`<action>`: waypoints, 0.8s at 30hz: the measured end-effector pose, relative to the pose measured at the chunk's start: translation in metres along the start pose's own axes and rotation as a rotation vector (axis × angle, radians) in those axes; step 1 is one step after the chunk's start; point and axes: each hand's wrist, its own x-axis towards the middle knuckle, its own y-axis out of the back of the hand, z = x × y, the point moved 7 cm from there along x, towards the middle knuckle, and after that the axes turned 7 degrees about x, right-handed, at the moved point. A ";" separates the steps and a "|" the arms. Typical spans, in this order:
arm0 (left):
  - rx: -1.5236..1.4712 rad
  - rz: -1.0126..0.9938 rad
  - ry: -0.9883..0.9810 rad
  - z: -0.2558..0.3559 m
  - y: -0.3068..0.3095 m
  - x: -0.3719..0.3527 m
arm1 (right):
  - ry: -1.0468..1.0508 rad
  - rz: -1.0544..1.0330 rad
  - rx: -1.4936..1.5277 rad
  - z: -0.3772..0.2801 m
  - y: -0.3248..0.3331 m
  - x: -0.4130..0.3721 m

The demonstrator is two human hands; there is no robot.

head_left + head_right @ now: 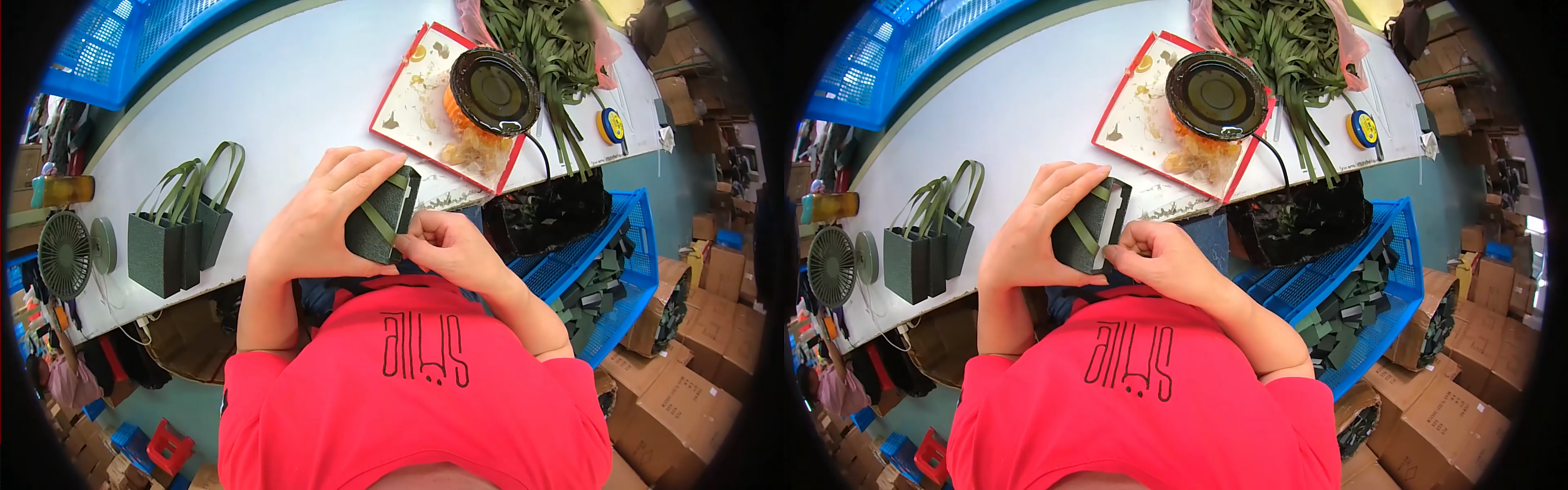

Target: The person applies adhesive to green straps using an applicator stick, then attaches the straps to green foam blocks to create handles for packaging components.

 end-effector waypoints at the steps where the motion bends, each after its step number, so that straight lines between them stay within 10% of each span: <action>1: -0.002 -0.001 -0.002 0.001 -0.001 0.000 | -0.011 -0.010 -0.036 0.002 0.000 0.002; 11: 0.151 0.013 0.010 0.006 -0.006 0.000 | -0.112 -0.069 0.029 0.006 0.002 0.010; 16: 0.141 0.109 0.088 -0.005 0.008 -0.003 | 0.698 0.276 -0.246 -0.046 0.020 -0.020; 19: 0.143 0.158 0.087 -0.004 0.010 0.000 | 0.500 -0.021 -0.154 -0.037 0.010 -0.039; 21: 0.116 0.173 0.079 0.000 0.010 0.002 | 0.015 -0.144 -0.088 -0.008 -0.007 -0.028; 24: 0.096 0.195 0.012 0.008 0.008 0.007 | -0.045 -0.080 0.284 0.018 -0.007 -0.015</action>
